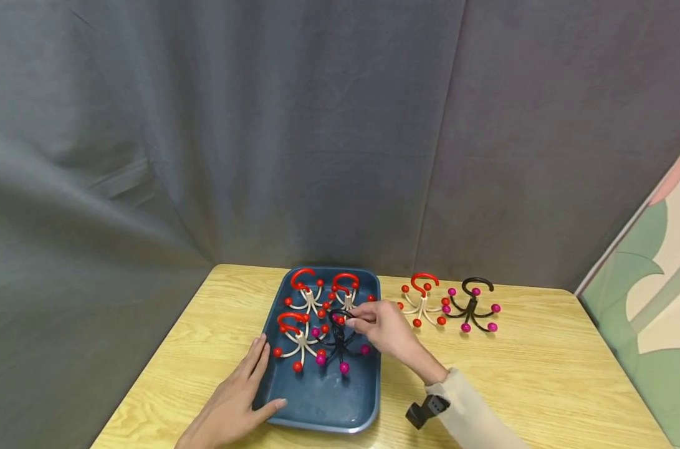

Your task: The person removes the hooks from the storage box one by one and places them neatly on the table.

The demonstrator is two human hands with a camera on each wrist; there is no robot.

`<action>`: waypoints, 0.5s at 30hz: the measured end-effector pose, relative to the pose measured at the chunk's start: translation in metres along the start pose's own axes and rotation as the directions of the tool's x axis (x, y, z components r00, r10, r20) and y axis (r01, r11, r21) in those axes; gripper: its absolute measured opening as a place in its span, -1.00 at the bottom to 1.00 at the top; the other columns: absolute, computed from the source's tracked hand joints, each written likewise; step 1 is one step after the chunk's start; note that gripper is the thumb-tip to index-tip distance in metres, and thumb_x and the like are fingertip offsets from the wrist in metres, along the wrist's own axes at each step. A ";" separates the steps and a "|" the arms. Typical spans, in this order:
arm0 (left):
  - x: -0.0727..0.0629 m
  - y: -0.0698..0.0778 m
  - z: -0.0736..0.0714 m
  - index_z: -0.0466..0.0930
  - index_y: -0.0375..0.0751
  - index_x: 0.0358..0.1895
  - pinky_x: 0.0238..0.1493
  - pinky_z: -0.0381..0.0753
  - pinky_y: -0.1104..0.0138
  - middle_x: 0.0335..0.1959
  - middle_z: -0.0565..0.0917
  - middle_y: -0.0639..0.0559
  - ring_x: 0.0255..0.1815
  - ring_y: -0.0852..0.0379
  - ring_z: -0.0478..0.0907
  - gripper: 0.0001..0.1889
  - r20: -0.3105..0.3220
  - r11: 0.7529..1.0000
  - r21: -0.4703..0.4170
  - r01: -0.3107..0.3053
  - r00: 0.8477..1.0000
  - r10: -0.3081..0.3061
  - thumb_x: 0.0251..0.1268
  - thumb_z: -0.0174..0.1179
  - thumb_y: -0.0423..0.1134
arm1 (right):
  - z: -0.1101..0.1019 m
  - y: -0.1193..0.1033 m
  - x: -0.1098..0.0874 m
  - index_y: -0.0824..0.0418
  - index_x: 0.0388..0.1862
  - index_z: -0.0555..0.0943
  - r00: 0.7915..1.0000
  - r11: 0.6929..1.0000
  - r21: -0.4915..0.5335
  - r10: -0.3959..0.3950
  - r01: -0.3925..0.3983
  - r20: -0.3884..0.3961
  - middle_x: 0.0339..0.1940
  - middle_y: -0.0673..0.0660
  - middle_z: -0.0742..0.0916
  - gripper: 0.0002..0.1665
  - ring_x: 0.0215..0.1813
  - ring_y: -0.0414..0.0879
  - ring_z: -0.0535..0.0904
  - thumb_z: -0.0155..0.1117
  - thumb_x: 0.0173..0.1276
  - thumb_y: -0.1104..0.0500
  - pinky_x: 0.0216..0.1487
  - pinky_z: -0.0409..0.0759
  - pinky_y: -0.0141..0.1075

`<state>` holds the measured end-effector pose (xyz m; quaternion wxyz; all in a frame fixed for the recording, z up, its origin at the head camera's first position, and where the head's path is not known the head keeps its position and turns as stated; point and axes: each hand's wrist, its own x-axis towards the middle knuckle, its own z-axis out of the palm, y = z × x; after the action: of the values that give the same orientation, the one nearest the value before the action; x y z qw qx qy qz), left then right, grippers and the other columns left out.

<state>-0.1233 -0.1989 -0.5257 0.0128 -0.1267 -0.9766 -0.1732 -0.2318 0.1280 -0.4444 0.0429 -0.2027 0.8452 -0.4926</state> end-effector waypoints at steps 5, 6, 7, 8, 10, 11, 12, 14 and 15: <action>0.000 -0.001 0.000 0.03 -0.22 0.71 0.61 0.38 -0.03 0.80 -0.09 -0.04 0.79 -0.09 -0.02 0.15 -0.013 1.000 0.002 -0.011 1.000 0.011 0.31 0.12 0.54 | -0.013 -0.005 -0.003 0.35 0.05 0.79 1.000 0.999 0.035 -0.003 0.003 0.006 -0.11 0.26 0.88 -0.71 -0.10 -0.02 0.88 0.44 0.42 0.24 -0.06 0.83 -0.20; 0.000 -0.001 0.000 0.03 -0.21 0.71 0.61 0.38 -0.03 0.80 -0.10 -0.03 0.79 -0.09 -0.03 0.15 -0.012 1.000 0.001 -0.009 1.000 0.009 0.31 0.12 0.54 | -0.017 -0.006 -0.004 0.35 0.06 0.79 1.000 0.999 0.042 -0.008 0.008 0.003 -0.11 0.28 0.88 -0.70 -0.08 0.01 0.88 0.44 0.42 0.24 -0.05 0.83 -0.21; 0.000 -0.001 0.001 0.03 -0.21 0.71 0.61 0.38 -0.03 0.80 -0.10 -0.03 0.79 -0.10 -0.03 0.15 -0.011 1.000 0.000 -0.008 1.000 0.008 0.31 0.11 0.55 | -0.020 -0.007 -0.005 0.36 0.08 0.78 1.000 0.999 0.052 -0.013 0.013 0.001 -0.10 0.30 0.88 -0.69 -0.07 0.03 0.88 0.44 0.43 0.23 -0.03 0.83 -0.22; 0.000 -0.001 0.001 0.02 -0.21 0.71 0.61 0.38 -0.03 0.80 -0.11 -0.02 0.79 -0.09 -0.03 0.15 -0.007 1.000 -0.002 -0.006 1.000 0.006 0.31 0.11 0.55 | -0.024 -0.009 -0.006 0.36 0.09 0.77 1.000 0.998 0.062 -0.018 0.018 -0.003 -0.10 0.30 0.87 -0.67 -0.06 0.04 0.88 0.44 0.43 0.23 -0.01 0.82 -0.23; 0.001 -0.001 0.001 0.02 -0.20 0.71 0.60 0.39 -0.04 0.80 -0.12 0.00 0.79 -0.09 -0.03 0.15 -0.004 1.000 -0.004 -0.001 1.000 0.001 0.31 0.10 0.55 | -0.031 -0.012 -0.008 0.33 0.11 0.78 1.000 0.998 0.057 -0.020 0.021 -0.016 -0.10 0.28 0.88 -0.66 -0.06 0.01 0.88 0.44 0.43 0.19 0.03 0.81 -0.27; 0.001 0.000 0.001 0.02 -0.20 0.71 0.60 0.39 -0.04 0.80 -0.12 0.00 0.79 -0.09 -0.03 0.15 -0.003 1.000 -0.005 0.000 1.000 0.000 0.31 0.10 0.55 | -0.035 -0.014 -0.009 0.32 0.12 0.78 1.000 0.998 0.054 -0.018 0.019 -0.023 -0.10 0.26 0.88 -0.65 -0.05 0.00 0.88 0.45 0.43 0.17 0.04 0.80 -0.30; 0.001 0.000 0.001 0.02 -0.20 0.71 0.60 0.39 -0.04 0.80 -0.13 0.00 0.79 -0.09 -0.04 0.15 -0.002 1.000 -0.007 0.002 1.000 -0.002 0.31 0.11 0.55 | -0.038 -0.015 -0.010 0.30 0.13 0.77 0.999 0.999 0.052 -0.015 0.017 -0.029 -0.10 0.24 0.89 -0.63 -0.05 -0.03 0.87 0.45 0.43 0.15 0.05 0.79 -0.33; 0.001 0.000 0.001 0.02 -0.20 0.72 0.61 0.38 -0.05 0.80 -0.13 0.00 0.79 -0.09 -0.04 0.16 0.002 1.000 -0.010 0.005 1.000 -0.004 0.31 0.11 0.55 | -0.045 -0.018 -0.012 0.26 0.13 0.78 0.999 0.999 0.050 -0.006 0.008 -0.041 -0.10 0.19 0.89 -0.63 -0.06 -0.10 0.87 0.46 0.43 0.12 0.05 0.77 -0.40; 0.001 0.000 0.001 0.01 -0.19 0.72 0.61 0.37 -0.05 0.80 -0.13 0.00 0.80 -0.08 -0.05 0.16 0.005 1.000 -0.012 0.007 1.000 -0.007 0.30 0.11 0.55 | -0.048 -0.020 -0.014 0.25 0.13 0.79 0.999 0.999 0.054 -0.003 0.005 -0.046 -0.09 0.19 0.89 -0.63 -0.06 -0.13 0.87 0.45 0.43 0.10 0.04 0.75 -0.44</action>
<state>-0.1242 -0.1985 -0.5264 0.0091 -0.1238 -0.9760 -0.1789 -0.2266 0.1642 -0.4048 0.0280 -0.1919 0.8319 -0.5199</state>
